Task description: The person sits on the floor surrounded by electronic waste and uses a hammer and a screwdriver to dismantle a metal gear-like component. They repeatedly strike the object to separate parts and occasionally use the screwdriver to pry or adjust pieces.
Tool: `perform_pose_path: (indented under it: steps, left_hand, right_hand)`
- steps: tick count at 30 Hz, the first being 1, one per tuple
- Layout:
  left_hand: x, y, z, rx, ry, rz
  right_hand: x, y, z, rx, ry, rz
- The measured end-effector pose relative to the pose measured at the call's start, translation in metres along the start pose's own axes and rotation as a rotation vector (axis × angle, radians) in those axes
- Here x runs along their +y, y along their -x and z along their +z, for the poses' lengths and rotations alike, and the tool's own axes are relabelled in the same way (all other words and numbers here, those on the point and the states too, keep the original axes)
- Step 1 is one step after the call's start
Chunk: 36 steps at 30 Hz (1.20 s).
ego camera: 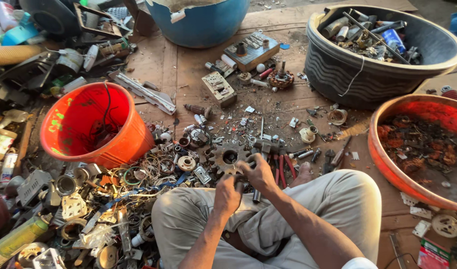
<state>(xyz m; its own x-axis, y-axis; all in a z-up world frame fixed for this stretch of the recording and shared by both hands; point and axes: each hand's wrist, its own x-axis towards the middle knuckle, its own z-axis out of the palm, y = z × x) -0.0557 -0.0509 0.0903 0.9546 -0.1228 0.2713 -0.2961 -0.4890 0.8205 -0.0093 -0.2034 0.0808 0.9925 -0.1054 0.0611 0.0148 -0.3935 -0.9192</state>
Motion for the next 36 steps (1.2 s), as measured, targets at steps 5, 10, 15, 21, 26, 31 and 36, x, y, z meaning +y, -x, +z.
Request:
perform_pose_path:
  steps: [5,10,15,21,26,31,36]
  left_hand:
    - [-0.006,0.021,0.024,-0.048,-0.097,-0.013]
    - [-0.009,0.017,0.028,0.045,0.184,-0.285]
    - [0.020,0.008,0.015,0.062,0.242,-0.382]
    - [0.051,0.021,0.009,0.072,0.054,-0.024]
    - [0.061,0.026,0.006,0.051,-0.116,-0.060]
    - [0.069,0.027,0.002,-0.119,-0.327,-0.083]
    - [0.051,0.021,0.011,-0.228,-0.349,-0.096]
  right_hand:
    - [0.026,-0.010,0.015,0.105,-0.173,0.230]
    - [0.031,-0.010,0.009,-0.102,-0.796,0.453]
    - [0.009,-0.012,-0.004,-0.181,-0.812,0.604]
    - [0.007,-0.016,-0.010,-0.225,-1.054,0.595]
    - [-0.010,-0.009,-0.016,-0.297,-1.142,0.583]
    - [-0.004,-0.007,-0.013,-0.286,-1.145,0.478]
    - [0.023,-0.011,-0.003,-0.045,-0.893,0.273]
